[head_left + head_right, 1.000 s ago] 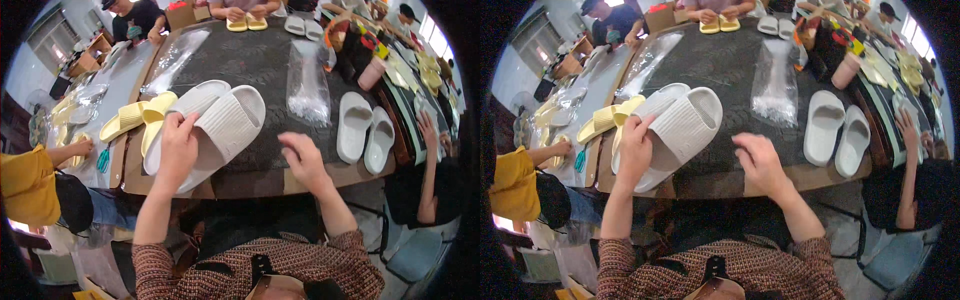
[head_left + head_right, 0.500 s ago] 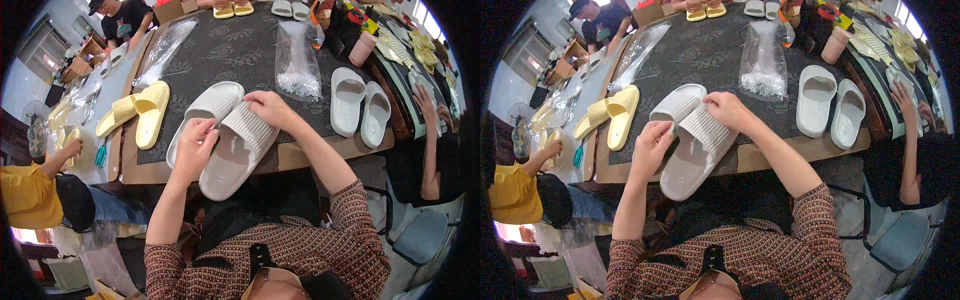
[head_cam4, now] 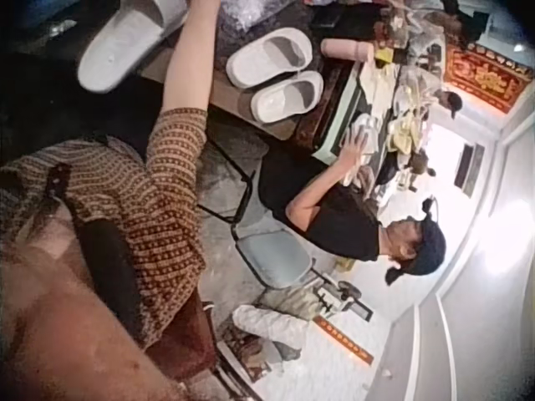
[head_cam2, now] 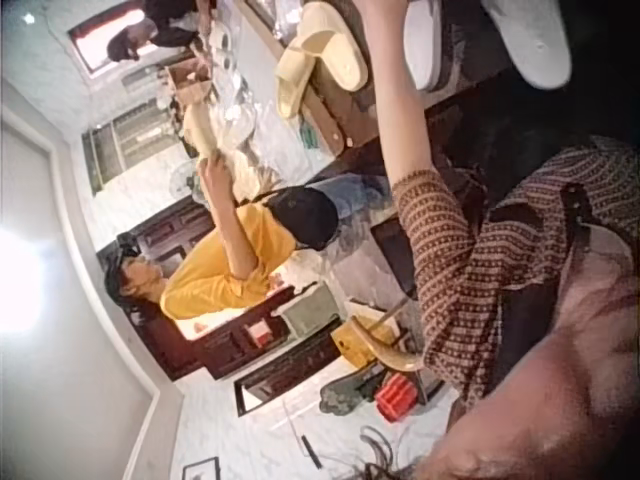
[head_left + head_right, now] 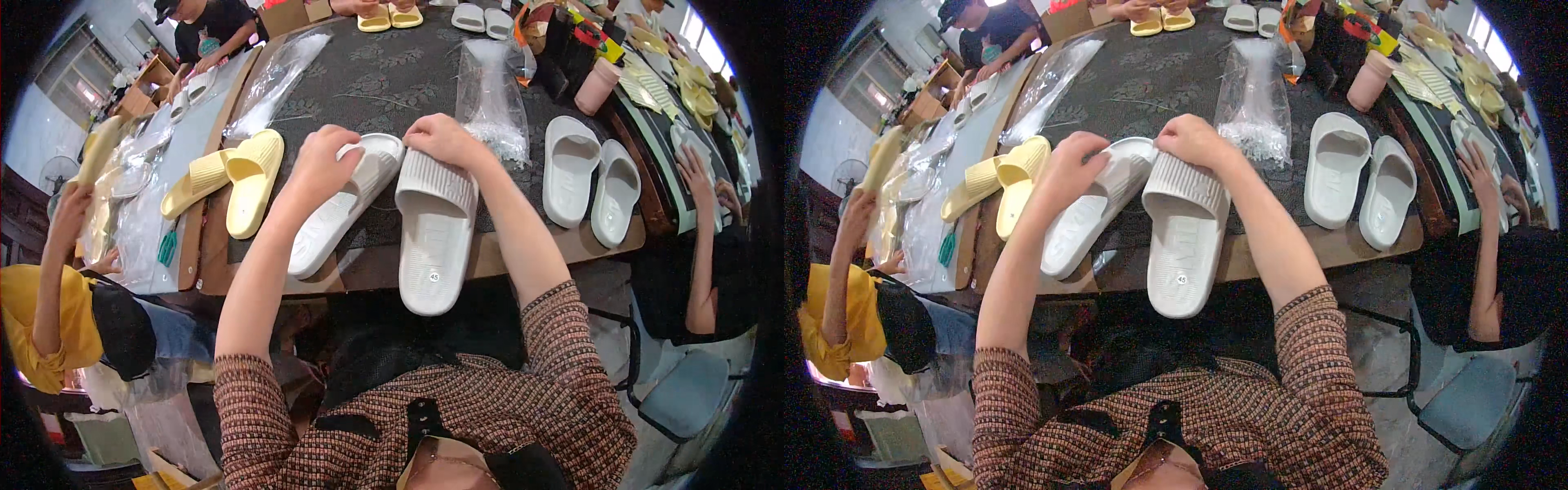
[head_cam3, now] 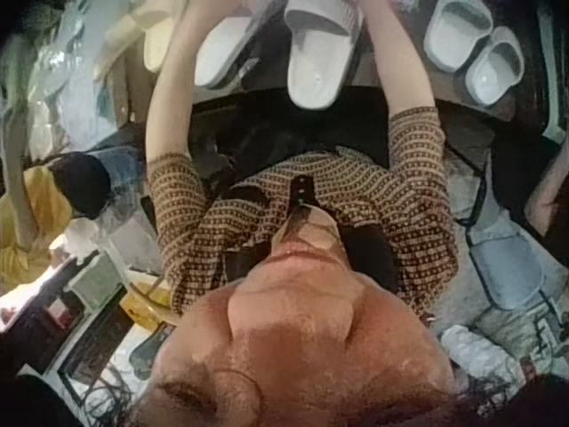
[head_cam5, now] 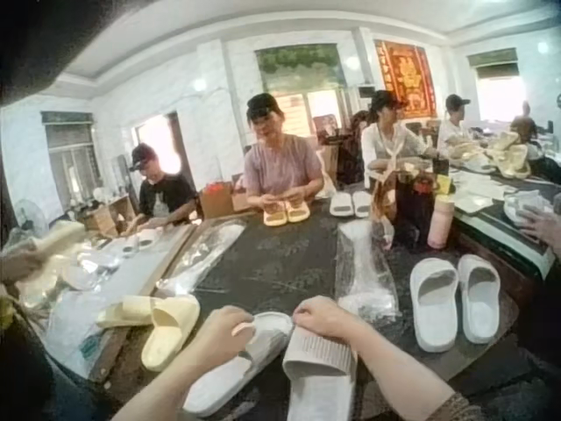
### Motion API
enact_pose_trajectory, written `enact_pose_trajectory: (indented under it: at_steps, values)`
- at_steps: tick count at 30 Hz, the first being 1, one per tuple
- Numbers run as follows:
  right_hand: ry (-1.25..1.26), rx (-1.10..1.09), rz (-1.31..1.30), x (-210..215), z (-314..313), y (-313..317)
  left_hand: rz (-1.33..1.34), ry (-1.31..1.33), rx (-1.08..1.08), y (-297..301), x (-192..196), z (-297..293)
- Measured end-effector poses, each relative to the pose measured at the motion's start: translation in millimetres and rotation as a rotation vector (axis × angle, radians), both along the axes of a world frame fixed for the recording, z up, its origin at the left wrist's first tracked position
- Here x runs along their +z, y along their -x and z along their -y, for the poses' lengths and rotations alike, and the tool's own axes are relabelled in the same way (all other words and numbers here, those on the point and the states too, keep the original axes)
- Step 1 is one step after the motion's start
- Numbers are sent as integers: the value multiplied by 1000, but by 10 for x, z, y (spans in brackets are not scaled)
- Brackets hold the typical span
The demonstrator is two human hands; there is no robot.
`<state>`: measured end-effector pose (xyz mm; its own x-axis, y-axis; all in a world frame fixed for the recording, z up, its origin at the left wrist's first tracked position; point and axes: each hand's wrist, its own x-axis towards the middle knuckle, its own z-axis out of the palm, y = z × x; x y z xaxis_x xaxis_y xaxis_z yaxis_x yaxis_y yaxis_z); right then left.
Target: The person pairs slides together by threading and locking plastic tag fasteners through each pair by hand.
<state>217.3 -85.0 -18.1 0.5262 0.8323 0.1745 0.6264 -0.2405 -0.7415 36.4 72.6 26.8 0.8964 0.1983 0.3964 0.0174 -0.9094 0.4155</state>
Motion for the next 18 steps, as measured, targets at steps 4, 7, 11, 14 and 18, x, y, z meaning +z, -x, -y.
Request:
enact_pose_trajectory:
  at_steps: [4,7,11,14,18]
  values:
    - [-64,-43,36,-74,-120,70,-161,-213,21,-454,-174,-52]
    - [-158,-38,-53,-176,-89,45,-477,-195,69,-672,-198,-35]
    - [-218,-94,-128,-232,-9,63,-603,-121,-63,-835,-192,-111]
    - [-244,-131,-171,-265,20,7,-629,-105,-39,-920,-180,-143]
    - [-275,-142,-190,-220,75,0,-864,-8,-152,-1004,-41,-206]
